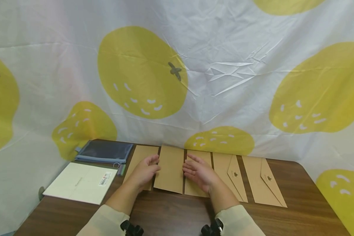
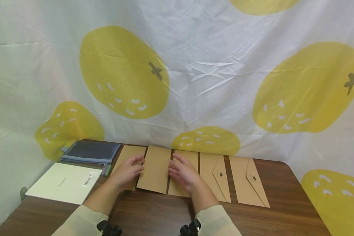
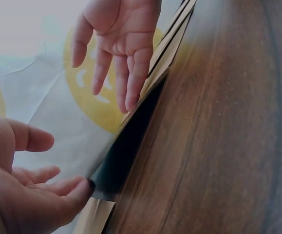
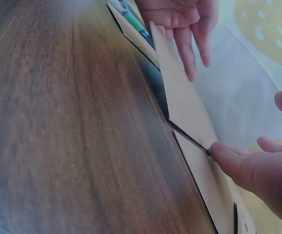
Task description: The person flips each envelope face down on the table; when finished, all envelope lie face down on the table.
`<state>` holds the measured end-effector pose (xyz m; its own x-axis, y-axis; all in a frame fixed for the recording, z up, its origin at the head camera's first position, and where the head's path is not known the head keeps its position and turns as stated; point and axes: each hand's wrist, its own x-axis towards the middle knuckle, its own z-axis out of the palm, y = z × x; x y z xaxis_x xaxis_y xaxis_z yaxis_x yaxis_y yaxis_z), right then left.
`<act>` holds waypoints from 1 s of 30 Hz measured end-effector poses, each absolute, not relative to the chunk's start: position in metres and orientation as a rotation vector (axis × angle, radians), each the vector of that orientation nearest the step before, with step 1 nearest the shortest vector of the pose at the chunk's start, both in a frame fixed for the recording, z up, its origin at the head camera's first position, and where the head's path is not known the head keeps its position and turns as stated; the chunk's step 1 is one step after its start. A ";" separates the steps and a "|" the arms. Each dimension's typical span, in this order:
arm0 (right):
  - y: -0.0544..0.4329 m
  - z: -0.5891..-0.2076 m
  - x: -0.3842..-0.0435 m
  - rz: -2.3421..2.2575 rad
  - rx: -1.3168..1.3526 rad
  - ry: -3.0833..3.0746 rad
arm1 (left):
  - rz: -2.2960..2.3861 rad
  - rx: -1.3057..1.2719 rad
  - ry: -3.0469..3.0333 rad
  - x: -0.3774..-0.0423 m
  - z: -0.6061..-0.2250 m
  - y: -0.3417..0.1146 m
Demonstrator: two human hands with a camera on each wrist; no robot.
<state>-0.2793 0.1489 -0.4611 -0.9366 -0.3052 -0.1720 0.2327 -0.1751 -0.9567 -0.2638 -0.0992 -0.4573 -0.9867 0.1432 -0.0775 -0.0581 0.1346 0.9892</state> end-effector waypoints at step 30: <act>0.215 -0.434 -0.265 -2.070 -0.083 2.043 | 2.106 0.173 2.104 -0.261 -0.456 -0.035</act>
<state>-0.2649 0.2153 -0.4338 -0.9716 -0.2031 -0.1215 0.1241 0.0000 -0.9923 -0.2612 -0.0353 -0.4564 -0.9806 0.1934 -0.0306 -0.0308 0.0022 0.9995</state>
